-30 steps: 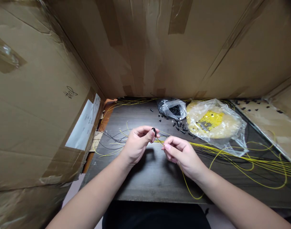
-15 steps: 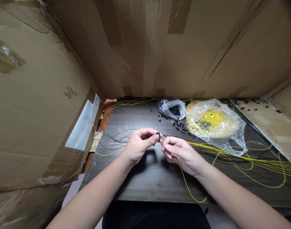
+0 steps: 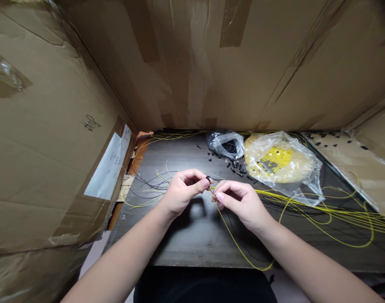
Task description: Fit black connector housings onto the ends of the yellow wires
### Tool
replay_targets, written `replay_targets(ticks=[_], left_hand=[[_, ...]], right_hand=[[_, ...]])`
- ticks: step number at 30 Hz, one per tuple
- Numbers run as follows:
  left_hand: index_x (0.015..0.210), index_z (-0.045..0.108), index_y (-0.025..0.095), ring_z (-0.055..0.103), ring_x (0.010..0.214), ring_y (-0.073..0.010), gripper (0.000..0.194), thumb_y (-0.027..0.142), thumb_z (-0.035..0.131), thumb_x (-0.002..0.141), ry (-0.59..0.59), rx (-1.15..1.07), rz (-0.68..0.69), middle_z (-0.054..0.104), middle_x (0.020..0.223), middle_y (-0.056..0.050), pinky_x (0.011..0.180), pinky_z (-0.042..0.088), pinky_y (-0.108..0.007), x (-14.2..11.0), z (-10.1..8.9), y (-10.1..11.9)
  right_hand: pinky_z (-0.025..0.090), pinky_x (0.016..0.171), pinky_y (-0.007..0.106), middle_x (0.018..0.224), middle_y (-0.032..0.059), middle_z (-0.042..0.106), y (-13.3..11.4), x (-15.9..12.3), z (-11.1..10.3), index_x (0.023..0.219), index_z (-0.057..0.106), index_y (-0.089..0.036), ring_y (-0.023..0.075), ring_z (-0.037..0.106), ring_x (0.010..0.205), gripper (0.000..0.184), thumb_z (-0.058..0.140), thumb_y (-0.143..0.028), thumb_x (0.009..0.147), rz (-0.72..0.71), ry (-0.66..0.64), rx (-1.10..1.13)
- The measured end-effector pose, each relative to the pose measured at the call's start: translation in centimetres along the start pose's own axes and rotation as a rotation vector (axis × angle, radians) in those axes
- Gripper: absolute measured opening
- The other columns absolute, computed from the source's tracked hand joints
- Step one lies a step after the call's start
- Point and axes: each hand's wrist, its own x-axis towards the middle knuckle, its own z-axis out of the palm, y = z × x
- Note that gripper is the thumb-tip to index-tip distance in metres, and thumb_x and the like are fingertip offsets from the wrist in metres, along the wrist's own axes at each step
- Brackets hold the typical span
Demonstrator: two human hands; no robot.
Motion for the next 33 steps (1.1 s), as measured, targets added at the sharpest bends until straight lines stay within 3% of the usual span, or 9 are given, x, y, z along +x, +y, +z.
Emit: replay_targets(ticks=[7, 16, 19, 25, 33], left_hand=[[0.068, 0.068, 0.013, 0.055, 0.060, -0.0078, 0.027, 0.033, 0.086, 0.069, 0.011, -0.065, 0.009, 0.066, 0.068, -0.002, 0.060, 0.044, -0.020, 0.0, 0.2, 0.0], [0.071, 0.071, 0.014, 0.059, 0.061, -0.0071, 0.022, 0.028, 0.088, 0.067, 0.007, -0.135, 0.030, 0.069, 0.068, -0.001, 0.061, 0.046, -0.018, -0.3, 0.5, -0.7], [0.073, 0.072, 0.014, 0.061, 0.063, -0.0078, 0.021, 0.026, 0.088, 0.067, -0.010, -0.185, 0.003, 0.070, 0.070, -0.001, 0.061, 0.047, -0.018, -0.3, 0.8, -0.6], [0.077, 0.072, 0.015, 0.062, 0.063, -0.0074, 0.021, 0.022, 0.088, 0.066, -0.029, -0.269, -0.046, 0.071, 0.077, -0.001, 0.062, 0.049, -0.019, -0.4, 1.2, -0.6], [0.075, 0.070, 0.014, 0.062, 0.065, -0.0083, 0.024, 0.026, 0.089, 0.064, -0.014, -0.204, -0.052, 0.070, 0.076, -0.002, 0.062, 0.049, -0.020, -0.5, 1.3, -0.9]], right_hand=[[0.046, 0.060, 0.021, 0.071, -0.0017, 0.059, 0.1, -0.6, 0.6, 0.084, 0.062, -0.018, 0.0092, 0.054, 0.063, 0.014, 0.060, -0.027, 0.094, -0.103, 0.138, -0.165], [0.030, 0.048, 0.020, 0.057, -0.0075, 0.038, 0.0, -1.1, 1.2, 0.083, 0.061, -0.018, 0.0065, 0.034, 0.049, 0.010, 0.060, -0.024, 0.092, -0.209, 0.160, -0.387], [0.028, 0.047, 0.021, 0.056, -0.0076, 0.040, 0.2, -1.3, 1.2, 0.085, 0.063, -0.018, 0.0059, 0.032, 0.046, 0.008, 0.061, -0.022, 0.091, -0.254, 0.187, -0.443], [0.029, 0.046, 0.020, 0.054, -0.0083, 0.039, 0.2, -1.8, 1.2, 0.081, 0.060, -0.019, 0.0056, 0.034, 0.045, 0.008, 0.063, -0.014, 0.087, -0.403, 0.384, -0.540], [0.031, 0.046, 0.021, 0.056, -0.0065, 0.042, -0.2, -1.7, 1.4, 0.078, 0.061, -0.018, 0.0064, 0.036, 0.046, 0.010, 0.064, -0.012, 0.086, -0.503, 0.347, -0.625]])
